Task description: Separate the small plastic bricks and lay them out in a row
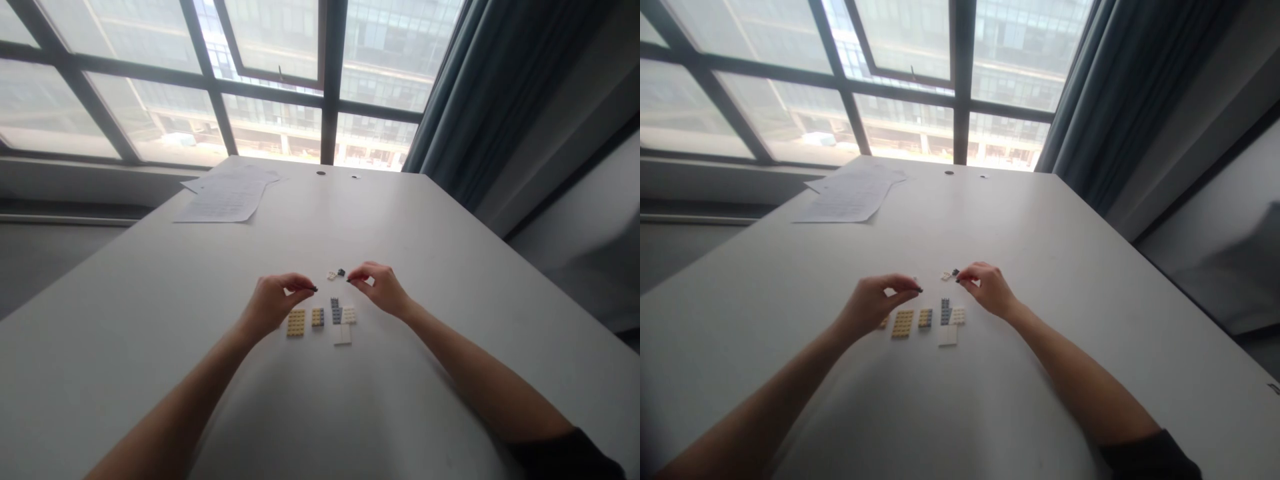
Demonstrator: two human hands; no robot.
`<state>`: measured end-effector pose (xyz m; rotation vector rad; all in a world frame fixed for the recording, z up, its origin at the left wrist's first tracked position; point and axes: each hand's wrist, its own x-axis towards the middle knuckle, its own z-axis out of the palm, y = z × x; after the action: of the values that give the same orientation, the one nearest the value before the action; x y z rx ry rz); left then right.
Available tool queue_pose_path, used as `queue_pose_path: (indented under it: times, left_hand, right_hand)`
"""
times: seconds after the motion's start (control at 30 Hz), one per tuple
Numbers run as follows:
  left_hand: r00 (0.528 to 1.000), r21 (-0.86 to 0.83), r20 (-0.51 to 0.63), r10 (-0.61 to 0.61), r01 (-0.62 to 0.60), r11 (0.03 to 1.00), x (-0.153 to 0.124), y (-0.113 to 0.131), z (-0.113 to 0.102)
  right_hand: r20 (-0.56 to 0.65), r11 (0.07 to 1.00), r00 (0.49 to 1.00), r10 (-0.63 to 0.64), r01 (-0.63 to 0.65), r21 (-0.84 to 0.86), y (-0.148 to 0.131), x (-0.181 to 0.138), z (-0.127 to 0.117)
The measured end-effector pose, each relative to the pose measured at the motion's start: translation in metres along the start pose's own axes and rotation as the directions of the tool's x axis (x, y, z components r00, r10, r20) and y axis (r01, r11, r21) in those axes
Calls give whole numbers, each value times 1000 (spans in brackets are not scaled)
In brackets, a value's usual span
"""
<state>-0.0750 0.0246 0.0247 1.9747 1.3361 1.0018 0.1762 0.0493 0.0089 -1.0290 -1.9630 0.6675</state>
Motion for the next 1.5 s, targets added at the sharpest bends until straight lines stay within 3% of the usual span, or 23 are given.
queue_pose_path:
  times: [0.03,0.1,0.2,0.3,0.4,0.53,0.93,1.5]
  left_hand:
    - [999,89,35,38,-41,995,1,3,3]
    - [992,213,82,99,-115,970,4,9,8]
    - [983,311,117,139,-169,935,10,11,17]
    - [984,413,152,91,-147,899,17,7,23]
    - [981,495,193,36,-129,859,25,2,27]
    - [972,513,230,51,-165,843,31,0,31]
    - [962,503,263,65,-195,842,27,-3,29]
    - [948,478,296,116,-252,842,25,-3,33]
  right_hand:
    - [8,974,991,-134,133,-186,3,-6,-6]
    - [108,836,932,-345,358,-417,7,-18,-14]
    - [218,701,861,-459,502,-506,9,-29,-18]
    - [156,799,914,-373,402,-446,8,-27,-10]
    - [92,940,988,-122,145,-308,7,-14,2]
    - [144,971,987,65,-29,-239,8,3,15]
    - [112,959,981,158,-126,-253,8,-1,16]
    - [117,965,987,112,-80,-248,6,-2,23]
